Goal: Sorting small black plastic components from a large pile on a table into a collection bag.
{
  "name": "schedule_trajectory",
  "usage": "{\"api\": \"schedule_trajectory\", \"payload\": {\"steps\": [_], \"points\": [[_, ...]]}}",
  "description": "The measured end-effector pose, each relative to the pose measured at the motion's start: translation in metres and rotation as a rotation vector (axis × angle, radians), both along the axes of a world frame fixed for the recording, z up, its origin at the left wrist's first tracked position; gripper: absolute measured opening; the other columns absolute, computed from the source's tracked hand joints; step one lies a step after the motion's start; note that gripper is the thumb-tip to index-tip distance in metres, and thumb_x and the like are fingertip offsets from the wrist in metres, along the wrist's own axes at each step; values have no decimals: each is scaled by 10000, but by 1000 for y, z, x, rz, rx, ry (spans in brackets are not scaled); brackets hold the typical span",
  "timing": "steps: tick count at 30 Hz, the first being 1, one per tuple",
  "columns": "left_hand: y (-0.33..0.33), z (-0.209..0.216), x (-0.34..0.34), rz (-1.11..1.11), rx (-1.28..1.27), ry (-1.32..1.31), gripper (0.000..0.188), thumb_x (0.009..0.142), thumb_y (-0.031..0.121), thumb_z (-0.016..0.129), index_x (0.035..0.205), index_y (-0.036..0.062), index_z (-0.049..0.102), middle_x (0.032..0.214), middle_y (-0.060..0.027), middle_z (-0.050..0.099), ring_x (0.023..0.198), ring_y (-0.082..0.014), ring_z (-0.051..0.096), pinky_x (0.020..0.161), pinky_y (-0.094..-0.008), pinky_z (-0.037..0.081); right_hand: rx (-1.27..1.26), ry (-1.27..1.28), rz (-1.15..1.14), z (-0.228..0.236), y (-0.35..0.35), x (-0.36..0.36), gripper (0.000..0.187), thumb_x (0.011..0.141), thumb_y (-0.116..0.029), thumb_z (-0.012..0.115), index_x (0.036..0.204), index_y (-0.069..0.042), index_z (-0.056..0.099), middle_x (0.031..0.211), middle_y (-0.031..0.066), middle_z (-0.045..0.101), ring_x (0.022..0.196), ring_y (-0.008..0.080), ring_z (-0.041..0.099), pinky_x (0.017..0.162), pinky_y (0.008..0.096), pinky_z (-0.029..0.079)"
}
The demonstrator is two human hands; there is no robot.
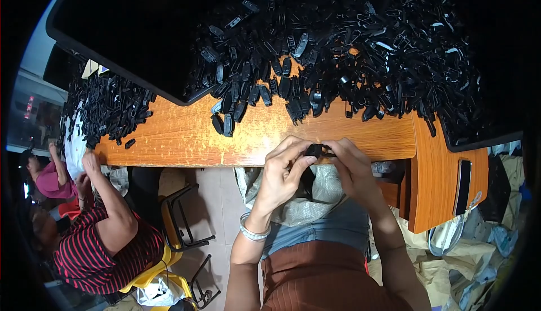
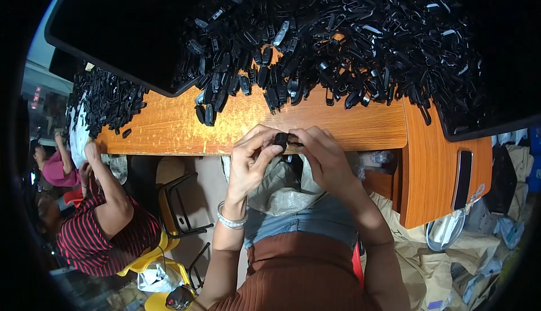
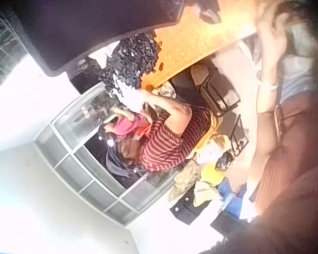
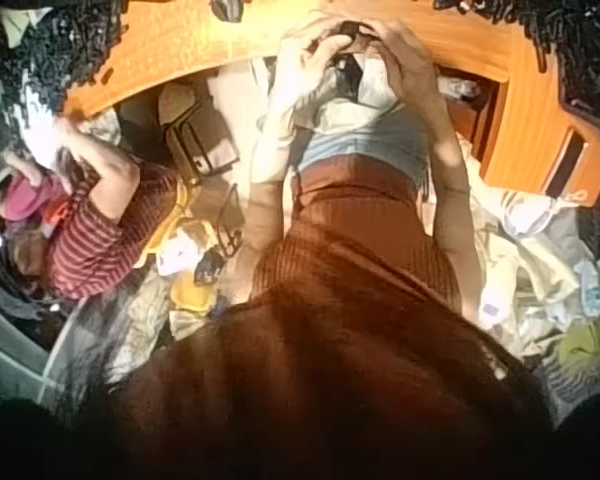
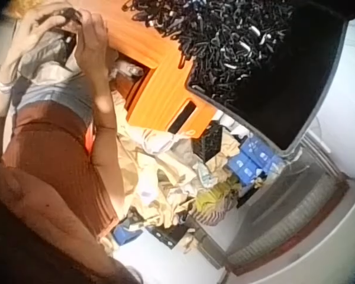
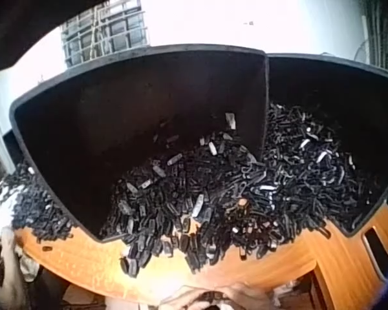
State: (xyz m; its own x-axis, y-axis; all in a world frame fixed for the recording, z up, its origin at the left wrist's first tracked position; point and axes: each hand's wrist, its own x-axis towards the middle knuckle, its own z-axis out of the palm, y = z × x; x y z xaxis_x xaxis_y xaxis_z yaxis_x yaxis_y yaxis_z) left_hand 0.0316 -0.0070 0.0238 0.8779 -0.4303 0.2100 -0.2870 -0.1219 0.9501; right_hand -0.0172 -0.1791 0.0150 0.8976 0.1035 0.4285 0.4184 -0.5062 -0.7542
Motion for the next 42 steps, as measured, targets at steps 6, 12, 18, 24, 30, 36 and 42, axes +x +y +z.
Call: {"api": "schedule_trajectory", "payload": {"steps": [6, 12, 18, 24, 30, 36, 42], "points": [[-9, 0, -2, 28, -32, 43, 190, 790, -62, 589, 975, -101, 600, 825, -94, 575, 671, -122, 544, 587, -229, 427, -149, -38, -63, 1, 4, -5, 345, 799, 63, 507, 1142, 27, 505, 926, 159, 543, 803, 304, 538, 704, 364, 426], [-26, -6, -24, 173, -295, 410, 264, 818, -50, 602, 1080, -79, 593, 917, -64, 621, 759, -100, 613, 662, -187, 490, -43, -61, -184, 0, 22, -9, 378, 801, 54, 521, 1177, 16, 521, 1002, 137, 536, 847, 269, 540, 728, 342, 438], [-11, -19, -19, -30, -623, 685, 256, 837, -13, 594, 1083, -82, 592, 838, -97, 637, 704, -135, 600, 661, -233, 492, 720, 329, -58, -5, 11, -20, 230, 788, 62, 600, 1016, 38, 612, 912, 57, 567, 815, 117, 542, 709, 259, 443], [4, -33, -22, -110, -590, 810, 212, 857, 38, 588, 1037, -72, 615, 710, -90, 618, 615, -128, 580, 585, -230, 469, 718, 542, 165, -24, -11, -15, 114, 773, 13, 644, 883, 37, 645, 859, 84, 601, 751, 156, 576, 648, 277, 462], [-2, -28, 28, 86, 265, 39, 136, 822, 89, 639, 925, 1, 656, 810, -84, 634, 631, -104, 545, 553, -246, 446, -240, -192, -438, -22, -42, 48, 169, 796, -119, 645, 899, 11, 613, 853, 126, 580, 799, 260, 543, 694, 333, 430], [-18, -32, 74, 358, 621, -165, 312, 792, 230, 684, 856, -68, 614, 835, -216, 621, 701, -329, 621, 659, -376, 493, -521, -125, -556, -25, -32, 82, 139, 777, -79, 650, 880, -3, 595, 856, 97, 523, 839, 264, 473, 736, 358, 350], [-1, -31, 68, 391, 461, -122, 411, 657, 221, 801, 872, -79, 621, 858, -209, 626, 721, -302, 624, 664, -368, 491, -523, -78, -485, -31, -13, 65, 162, 777, -100, 651, 902, -4, 610, 873, 93, 530, 843, 257, 474, 743, 368, 338]]}}
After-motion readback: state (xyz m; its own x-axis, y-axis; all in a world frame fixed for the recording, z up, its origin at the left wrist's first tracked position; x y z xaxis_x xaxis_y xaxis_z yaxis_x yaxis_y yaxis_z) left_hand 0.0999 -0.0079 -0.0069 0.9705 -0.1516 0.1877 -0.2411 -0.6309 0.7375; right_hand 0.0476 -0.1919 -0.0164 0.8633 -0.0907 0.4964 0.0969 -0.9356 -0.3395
